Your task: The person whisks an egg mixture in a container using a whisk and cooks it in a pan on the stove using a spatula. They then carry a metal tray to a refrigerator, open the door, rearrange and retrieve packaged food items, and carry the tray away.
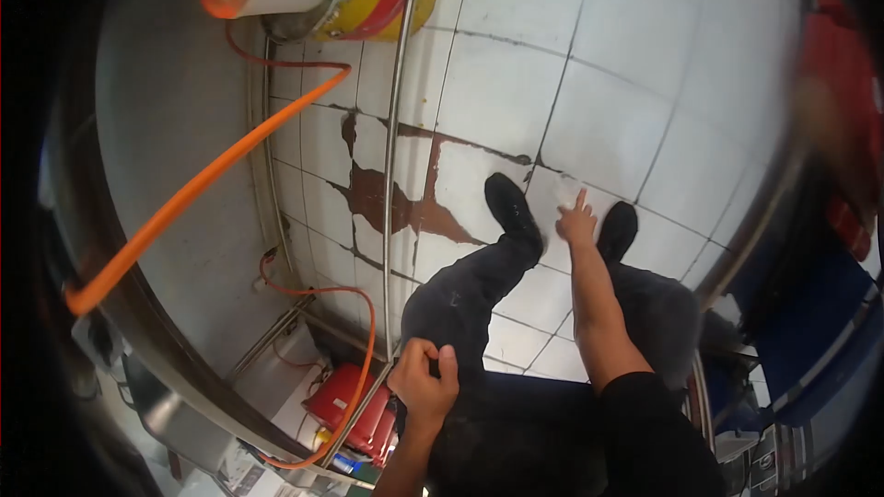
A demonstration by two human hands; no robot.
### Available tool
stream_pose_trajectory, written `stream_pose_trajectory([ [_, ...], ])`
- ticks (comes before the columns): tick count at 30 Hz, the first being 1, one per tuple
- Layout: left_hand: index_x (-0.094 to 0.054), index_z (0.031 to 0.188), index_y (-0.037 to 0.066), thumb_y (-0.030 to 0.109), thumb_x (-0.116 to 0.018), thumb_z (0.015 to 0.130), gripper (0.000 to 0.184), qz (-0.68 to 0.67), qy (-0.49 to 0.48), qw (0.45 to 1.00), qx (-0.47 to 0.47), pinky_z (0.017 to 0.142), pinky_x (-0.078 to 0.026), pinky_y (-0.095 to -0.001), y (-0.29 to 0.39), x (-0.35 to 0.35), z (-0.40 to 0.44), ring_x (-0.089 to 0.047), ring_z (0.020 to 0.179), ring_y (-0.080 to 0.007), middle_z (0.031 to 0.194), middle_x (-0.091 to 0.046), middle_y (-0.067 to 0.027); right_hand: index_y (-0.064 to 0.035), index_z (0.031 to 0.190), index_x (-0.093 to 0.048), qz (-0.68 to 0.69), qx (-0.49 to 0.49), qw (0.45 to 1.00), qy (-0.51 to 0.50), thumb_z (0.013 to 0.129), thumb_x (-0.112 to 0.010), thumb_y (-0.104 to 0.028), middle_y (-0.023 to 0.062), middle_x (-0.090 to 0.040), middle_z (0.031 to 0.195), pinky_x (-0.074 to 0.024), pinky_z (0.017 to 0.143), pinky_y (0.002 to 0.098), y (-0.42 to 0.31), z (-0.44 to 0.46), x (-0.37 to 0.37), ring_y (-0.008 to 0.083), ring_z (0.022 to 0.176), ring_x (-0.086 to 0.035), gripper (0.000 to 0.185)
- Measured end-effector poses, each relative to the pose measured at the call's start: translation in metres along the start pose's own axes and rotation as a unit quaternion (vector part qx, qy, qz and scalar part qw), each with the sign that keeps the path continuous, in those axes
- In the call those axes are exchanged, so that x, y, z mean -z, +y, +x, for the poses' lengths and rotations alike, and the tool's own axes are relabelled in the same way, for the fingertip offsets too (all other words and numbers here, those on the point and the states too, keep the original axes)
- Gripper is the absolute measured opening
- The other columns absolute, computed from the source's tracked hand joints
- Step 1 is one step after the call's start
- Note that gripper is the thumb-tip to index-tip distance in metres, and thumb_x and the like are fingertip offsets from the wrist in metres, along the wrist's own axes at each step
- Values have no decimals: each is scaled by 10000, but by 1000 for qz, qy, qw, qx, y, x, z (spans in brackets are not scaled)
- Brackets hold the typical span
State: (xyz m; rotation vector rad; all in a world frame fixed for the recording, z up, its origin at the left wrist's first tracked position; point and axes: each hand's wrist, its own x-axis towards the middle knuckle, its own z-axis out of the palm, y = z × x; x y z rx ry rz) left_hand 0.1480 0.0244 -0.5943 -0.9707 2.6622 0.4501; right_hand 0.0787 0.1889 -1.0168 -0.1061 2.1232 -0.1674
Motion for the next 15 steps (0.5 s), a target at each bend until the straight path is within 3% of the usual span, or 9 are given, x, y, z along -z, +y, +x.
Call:
stream_pose_trajectory([
  [4, -508, 723, 82, 269, -688, 842, 285, 4, -11, 1000, 20, 459, -366, -357, 9, -2, 28, -501, 493, -251, 613, -478, -68, -29, 1166, -660, 86, -16, 996, 32, 880, -527, -200, 192, -285, 1540, -462, 928, 551, -17, 27, -44, 359, 1201, -518, 358],
  [5, -511, 726, 85, 271, -687, 846, 283, 6, -8, 1000, 4, 465, -375, -362, 11, -1, 30, -510, 501, -253, 616, -487, -68, 54, 1049, -672, 137, -13, 990, 18, 873, -523, -184, 220, -448, 1413, -487, 912, 518, -17, 22, -42, 371, 1162, -545, 331],
  [7, -512, 730, 95, 302, -666, 881, 299, 0, -6, 1000, -13, 502, -417, -403, 18, 6, 30, -556, 539, -300, 635, -537, -81, 63, 1099, -623, 149, 26, 988, 9, 874, -541, -218, 258, -525, 1291, -497, 889, 506, -12, 10, -16, 416, 1057, -587, 370],
  [9, -508, 733, 96, 330, -640, 909, 321, 6, -86, 995, 48, 535, -437, -437, 28, 19, 23, -588, 585, -345, 653, -572, -96, 63, 1106, -609, 158, 48, 986, 7, 869, -565, -262, 278, -596, 1143, -500, 868, 498, 5, -30, 4, 441, 992, -611, 405],
  [10, -501, 734, 88, 338, -619, 926, 336, 6, -99, 994, 49, 544, -440, -452, 36, 27, 18, -603, 614, -359, 639, -579, -109, 59, 1088, -619, 169, 55, 983, 34, 864, -581, -288, 279, -629, 1056, -497, 858, 497, 12, -38, 26, 443, 979, -614, 414],
  [12, -526, 756, 89, 375, -593, 934, 343, -9, -141, 986, 93, 590, -457, -477, 34, 31, -6, -621, 648, -373, 645, -607, -118, 26, 867, -628, 253, 84, 960, 82, 846, -627, -307, 261, -618, 962, -471, 828, 492, 17, -96, 128, 423, 937, -575, 333],
  [15, -587, 793, 61, 416, -558, 947, 388, -57, -228, 965, 113, 628, -466, -473, 37, 35, -42, -635, 704, -375, 706, -639, -148, 12, 954, -521, 276, 111, 933, 203, 752, -778, -256, 229, -555, 950, -447, 811, 439, 40, -181, 285, 392, 924, -534, 423],
])
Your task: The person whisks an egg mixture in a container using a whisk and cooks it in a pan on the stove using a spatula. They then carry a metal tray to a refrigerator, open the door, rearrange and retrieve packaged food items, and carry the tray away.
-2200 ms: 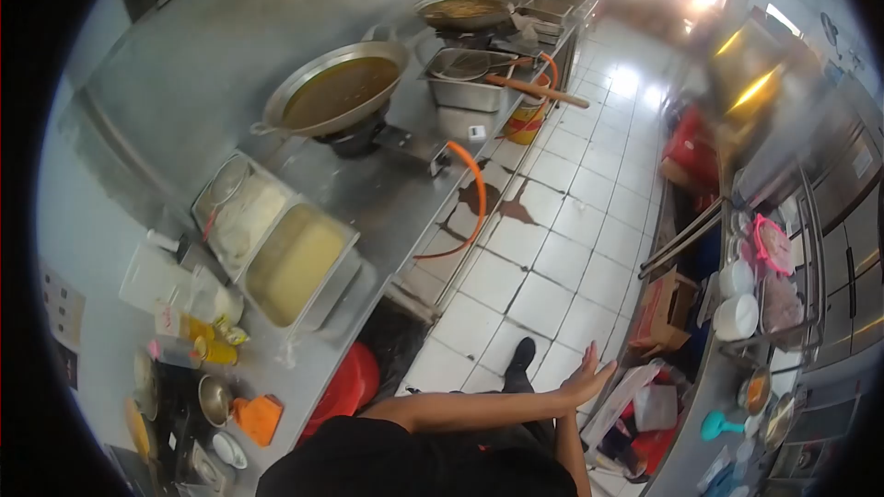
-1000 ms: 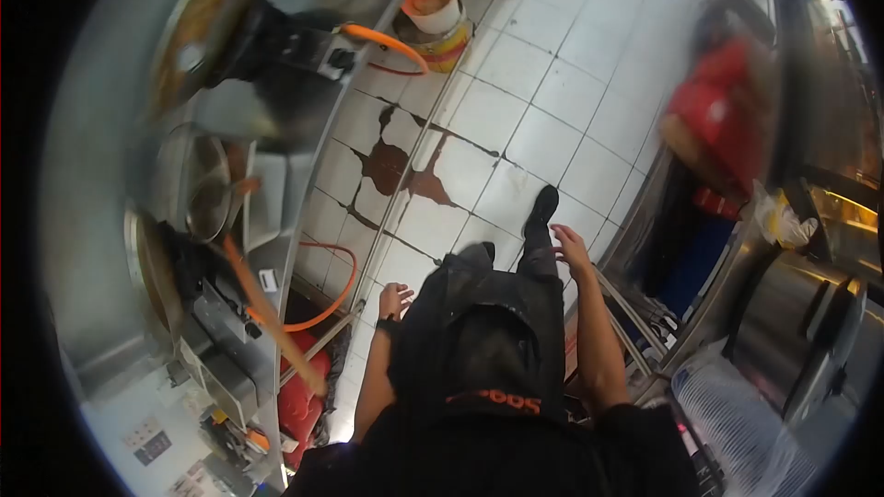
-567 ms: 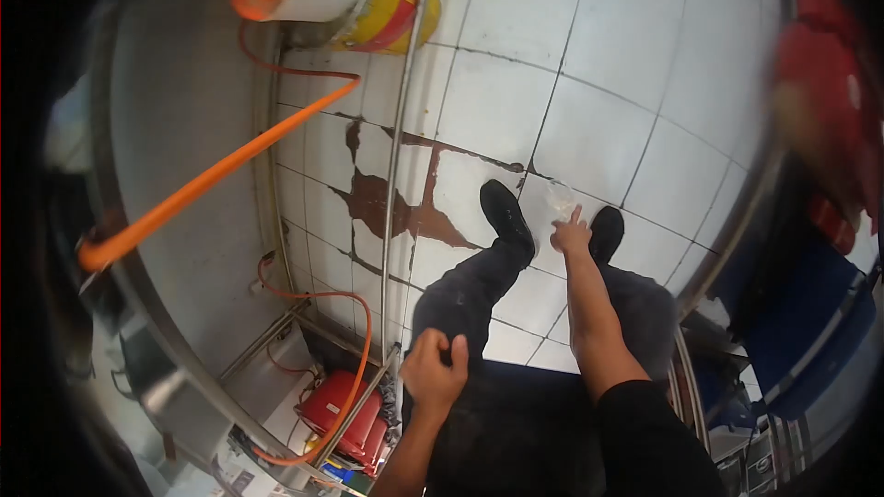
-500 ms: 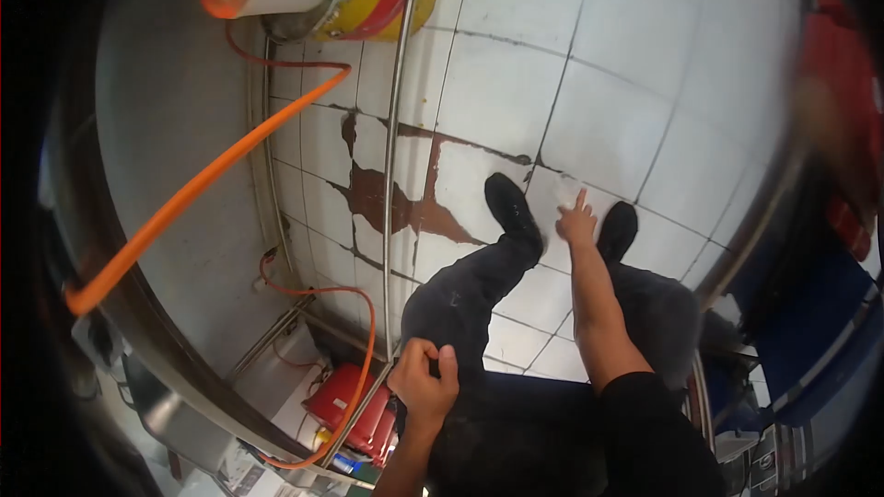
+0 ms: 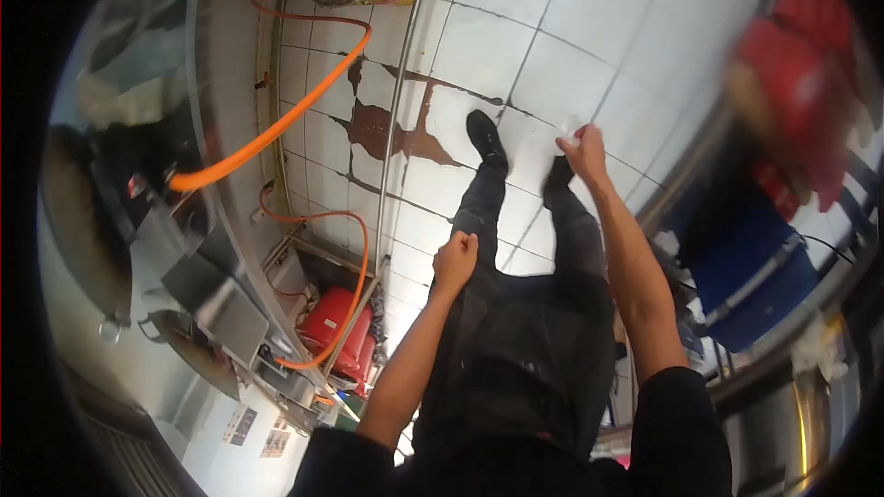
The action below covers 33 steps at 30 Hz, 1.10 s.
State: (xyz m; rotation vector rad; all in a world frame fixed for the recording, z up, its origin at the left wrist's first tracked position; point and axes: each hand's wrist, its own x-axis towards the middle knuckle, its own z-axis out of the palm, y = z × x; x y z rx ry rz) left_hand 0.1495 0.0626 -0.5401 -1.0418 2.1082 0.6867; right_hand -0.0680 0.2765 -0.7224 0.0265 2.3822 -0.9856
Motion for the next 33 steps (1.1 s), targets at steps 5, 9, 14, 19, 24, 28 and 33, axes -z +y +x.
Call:
stream_pose_trajectory([
  [5, -660, 1052, 69, 496, -549, 924, 459, -49, -98, 994, -16, 862, -502, -442, 5, 14, -7, -643, 1015, -380, 1023, -693, -190, 56, 1224, -484, -79, 60, 985, 141, 624, -791, -96, 252, -558, 1115, -437, 944, 470, 27, 5, 187, 425, 1049, -533, 691],
  [9, -659, 1054, 40, 450, -549, 949, 437, -278, -18, 958, -63, 826, -507, -370, 85, 116, -16, -667, 933, -264, 964, -705, -129, 6, 669, -542, 51, -30, 994, 91, 809, -628, -177, 88, -541, 515, -461, 382, 361, 45, 4, 315, 205, 375, -526, 245],
  [14, -620, 1123, 95, 354, -508, 988, 313, -608, -19, 792, -52, 774, -466, -302, 161, 259, -45, -628, 897, -131, 1050, -659, -27, -115, 830, -492, 381, -39, 920, 77, 814, -529, -96, -5, -415, 553, -377, 319, 305, 3, -10, 344, 122, 394, -430, 45],
  [19, -560, 1155, 115, 371, -505, 996, 307, -759, 114, 634, -96, 761, -468, -303, 210, 361, -16, -613, 931, -136, 1067, -622, -22, -35, 1111, -498, 290, -210, 934, 8, 943, -485, -326, 130, -569, 899, -538, 500, 423, -58, 15, 334, 245, 668, -566, 337],
  [24, -479, 1197, 142, 484, -596, 915, 458, -731, 308, 604, -77, 768, -438, -338, 236, 460, 83, -567, 929, -143, 1075, -571, -24, -86, 1328, -456, 417, -276, 862, 88, 961, -472, -486, 174, -512, 1187, -566, 677, 515, -157, 74, 360, 332, 926, -549, 544],
  [28, -406, 1253, 81, 438, -634, 877, 566, -734, 344, 584, 43, 777, -438, -380, 271, 541, 67, -522, 950, -184, 1077, -534, -62, -53, 1286, -484, 411, -177, 890, 89, 936, -559, -445, 165, -546, 1155, -584, 677, 479, -275, 86, 388, 327, 914, -585, 531],
  [33, -435, 1263, 59, 228, -694, 810, 549, -706, 410, 576, -42, 853, -409, -309, 234, 522, 137, -476, 1012, -195, 1105, -484, -89, -24, 1194, -518, 335, -83, 937, -58, 918, -618, -328, 133, -616, 978, -591, 573, 406, -356, 176, 372, 283, 727, -667, 422],
])
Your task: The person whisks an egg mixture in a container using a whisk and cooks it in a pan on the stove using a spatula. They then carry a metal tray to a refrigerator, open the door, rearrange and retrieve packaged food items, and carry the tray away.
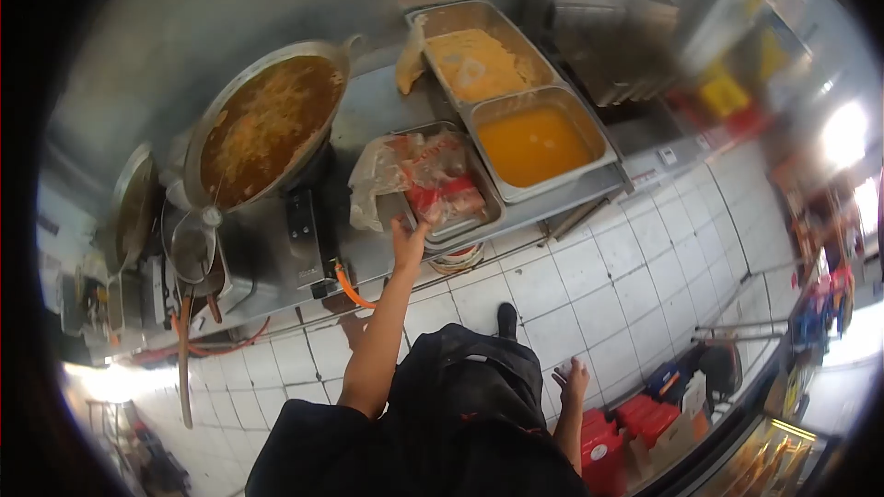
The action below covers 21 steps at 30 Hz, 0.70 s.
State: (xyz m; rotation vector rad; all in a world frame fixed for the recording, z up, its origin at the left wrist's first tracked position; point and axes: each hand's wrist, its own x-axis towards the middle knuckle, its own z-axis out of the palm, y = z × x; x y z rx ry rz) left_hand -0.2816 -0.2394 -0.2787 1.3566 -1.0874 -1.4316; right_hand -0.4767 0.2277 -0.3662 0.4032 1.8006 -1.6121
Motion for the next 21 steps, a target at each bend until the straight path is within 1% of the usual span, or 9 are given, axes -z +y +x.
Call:
stream_pose_trajectory([
  [3, -478, 1130, 58, 151, -655, 801, 384, -20, 41, 998, 48, 758, -392, -276, 0, 12, -19, -453, 899, -144, 980, -468, -46, -1, 1155, -529, -172, 17, 981, -92, 931, -607, -263, 124, -628, 901, -577, 507, 367, -40, 58, -68, 256, 654, -667, 353],
  [5, -490, 987, 76, 101, -622, 797, 233, -35, 67, 995, 60, 666, -353, -265, 4, 14, -28, -415, 777, -110, 855, -439, -4, -5, 1069, -570, -326, 116, 924, -162, 941, -596, -261, 98, -625, 871, -567, 506, 330, -54, 108, -117, 216, 676, -661, 287],
  [9, -502, 857, 81, 68, -593, 799, 109, -45, 78, 993, 74, 541, -314, -261, 9, 22, -56, -389, 631, -85, 703, -422, 31, -36, 1006, -621, -288, 144, 866, -383, 946, -600, -306, 45, -631, 819, -536, 504, 294, -129, 104, -229, 132, 692, -631, 277],
  [12, -531, 884, 57, 78, -588, 807, 98, 36, 92, 995, 21, 552, -358, -267, 12, 21, -83, -451, 651, -87, 728, -493, 13, -11, 1073, -599, -288, 81, 829, -472, 935, -619, -371, 86, -647, 946, -564, 666, 333, -177, 76, -297, 170, 836, -647, 387],
  [13, -603, 977, 60, 79, -604, 798, 181, 37, 88, 994, 49, 592, -375, -242, 4, 23, -89, -492, 707, -75, 791, -555, 17, -1, 1114, -580, -313, 107, 816, -475, 925, -627, -400, 111, -640, 1005, -546, 746, 351, -191, 60, -312, 201, 909, -636, 444],
  [15, -593, 971, 46, 86, -593, 814, 162, 34, 111, 993, 17, 615, -407, -273, 8, 19, -105, -506, 690, -91, 785, -564, 13, 19, 1195, -542, -349, 165, 797, -465, 905, -643, -457, 160, -625, 1124, -509, 905, 386, -214, 37, -336, 263, 1054, -615, 566],
  [18, -606, 1020, 39, 84, -583, 829, 198, 58, 129, 990, 25, 646, -430, -278, 1, 16, -117, -531, 705, -111, 791, -584, 12, 48, 1308, -459, -435, 306, 672, -516, 862, -678, -500, 230, -556, 1288, -407, 1042, 406, -203, 57, -356, 350, 1230, -525, 739],
  [20, -613, 1055, 45, 82, -581, 832, 228, 36, 163, 984, 55, 714, -433, -273, 38, 2, -131, -546, 789, -122, 843, -593, 7, 41, 1316, -454, -459, 352, 664, -473, 840, -703, -485, 258, -553, 1290, -409, 1030, 425, -161, 83, -363, 385, 1248, -517, 752],
  [21, -607, 1059, 48, 93, -586, 848, 216, 2, 168, 985, 47, 755, -427, -279, 31, 4, -129, -540, 842, -125, 885, -590, 0, 32, 1291, -463, -439, 352, 680, -470, 841, -707, -464, 260, -564, 1268, -421, 1009, 430, -153, 82, -364, 388, 1230, -532, 713],
])
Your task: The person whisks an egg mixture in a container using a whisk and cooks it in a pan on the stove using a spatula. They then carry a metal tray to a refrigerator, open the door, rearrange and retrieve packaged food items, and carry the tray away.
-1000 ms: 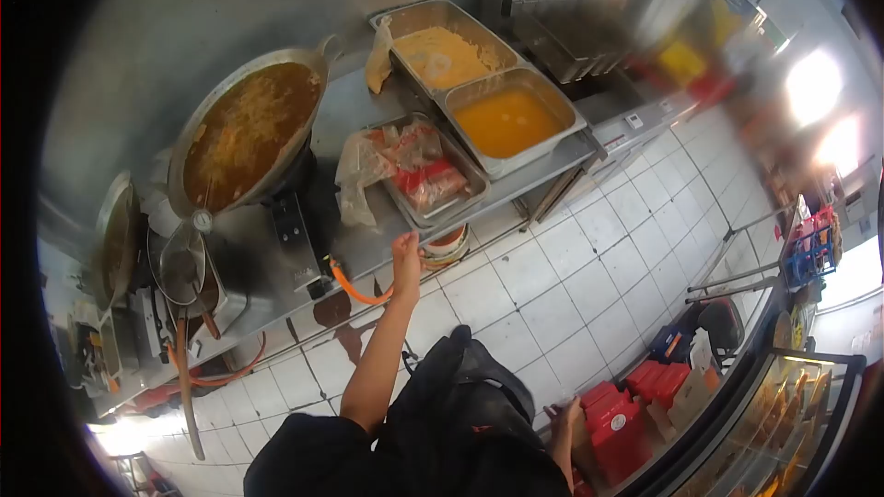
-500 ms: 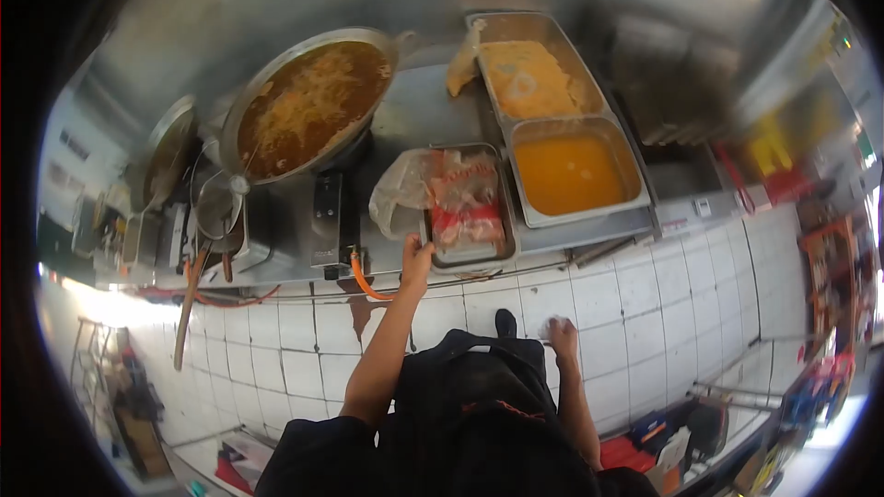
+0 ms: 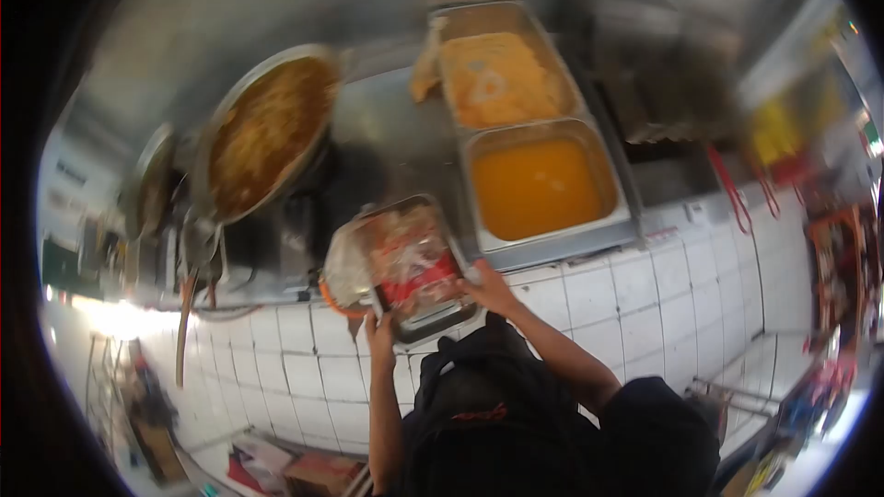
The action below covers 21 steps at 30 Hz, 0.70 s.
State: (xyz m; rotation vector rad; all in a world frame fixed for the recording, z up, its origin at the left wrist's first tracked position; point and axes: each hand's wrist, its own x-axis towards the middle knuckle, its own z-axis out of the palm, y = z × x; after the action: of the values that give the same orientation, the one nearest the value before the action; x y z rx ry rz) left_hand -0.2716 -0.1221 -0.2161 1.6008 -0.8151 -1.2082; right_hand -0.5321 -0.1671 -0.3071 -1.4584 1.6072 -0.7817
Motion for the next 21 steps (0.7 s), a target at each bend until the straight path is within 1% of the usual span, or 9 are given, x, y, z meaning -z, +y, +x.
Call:
stream_pose_trajectory([
  [3, -576, 1105, 56, 149, -605, 905, 223, -88, 33, 996, -4, 866, -407, -296, -6, -8, -1, -515, 960, -131, 1003, -571, -23, -2, 1237, -478, 47, -30, 998, -1, 852, -704, -419, 261, -595, 1196, -450, 958, 441, -22, -2, 9, 390, 1158, -580, 611],
  [4, -546, 1180, 43, 160, -598, 930, 280, -58, 29, 998, -9, 914, -400, -301, -8, -6, -1, -518, 1011, -148, 1068, -582, -41, -14, 1222, -481, 62, -44, 997, -11, 856, -700, -406, 260, -605, 1171, -458, 942, 444, -33, -4, 14, 389, 1132, -596, 579],
  [7, -526, 1216, 31, 140, -599, 928, 316, 36, 14, 995, -88, 928, -401, -302, -22, -7, -2, -523, 1039, -159, 1109, -588, -56, -39, 1219, -467, 87, -64, 994, -29, 862, -693, -385, 260, -621, 1121, -474, 906, 453, -34, -9, 24, 403, 1081, -616, 547],
  [8, -536, 1198, 23, 96, -592, 907, 306, 48, -10, 997, -54, 918, -414, -312, -18, -9, -7, -535, 1029, -169, 1108, -594, -65, -56, 1227, -464, 98, -60, 993, -22, 869, -672, -359, 260, -627, 1106, -477, 893, 462, -34, -12, 27, 418, 1070, -613, 513],
  [11, -560, 1151, 26, 53, -574, 869, 283, 52, -29, 996, -70, 869, -431, -302, -22, -8, -11, -552, 954, -163, 1032, -605, -56, -55, 1212, -472, 114, -85, 990, -14, 871, -652, -346, 278, -626, 1095, -479, 880, 472, -42, -22, 40, 434, 1057, -613, 483],
  [12, -576, 1111, 31, 25, -548, 839, 274, 45, -19, 996, -74, 824, -436, -289, -24, -11, -12, -552, 887, -151, 950, -603, -40, -38, 1214, -474, 101, -84, 991, -8, 866, -653, -348, 285, -624, 1105, -481, 887, 473, -42, -23, 41, 435, 1058, -614, 499],
  [15, -576, 1099, 37, 19, -542, 835, 266, 28, -27, 997, -72, 785, -435, -280, -29, -9, -7, -542, 845, -138, 905, -589, -28, 21, 1217, -476, 44, -80, 996, 9, 848, -657, -370, 303, -616, 1141, -482, 916, 472, -32, -29, 33, 440, 1070, -613, 567],
  [18, -581, 1118, 35, 24, -556, 844, 276, 22, -73, 996, -41, 795, -446, -286, -31, 3, 4, -555, 879, -139, 946, -612, -36, 86, 1231, -473, -41, -86, 995, -1, 829, -662, -430, 316, -601, 1186, -475, 961, 463, -37, -27, 29, 451, 1107, -597, 681],
  [21, -583, 1144, 31, 34, -573, 856, 288, 5, -87, 993, -85, 808, -458, -291, -11, -3, -4, -573, 908, -144, 997, -635, -43, 119, 1273, -481, -74, -123, 989, -32, 821, -647, -507, 328, -581, 1227, -459, 1002, 453, -39, -27, 31, 460, 1152, -571, 789],
])
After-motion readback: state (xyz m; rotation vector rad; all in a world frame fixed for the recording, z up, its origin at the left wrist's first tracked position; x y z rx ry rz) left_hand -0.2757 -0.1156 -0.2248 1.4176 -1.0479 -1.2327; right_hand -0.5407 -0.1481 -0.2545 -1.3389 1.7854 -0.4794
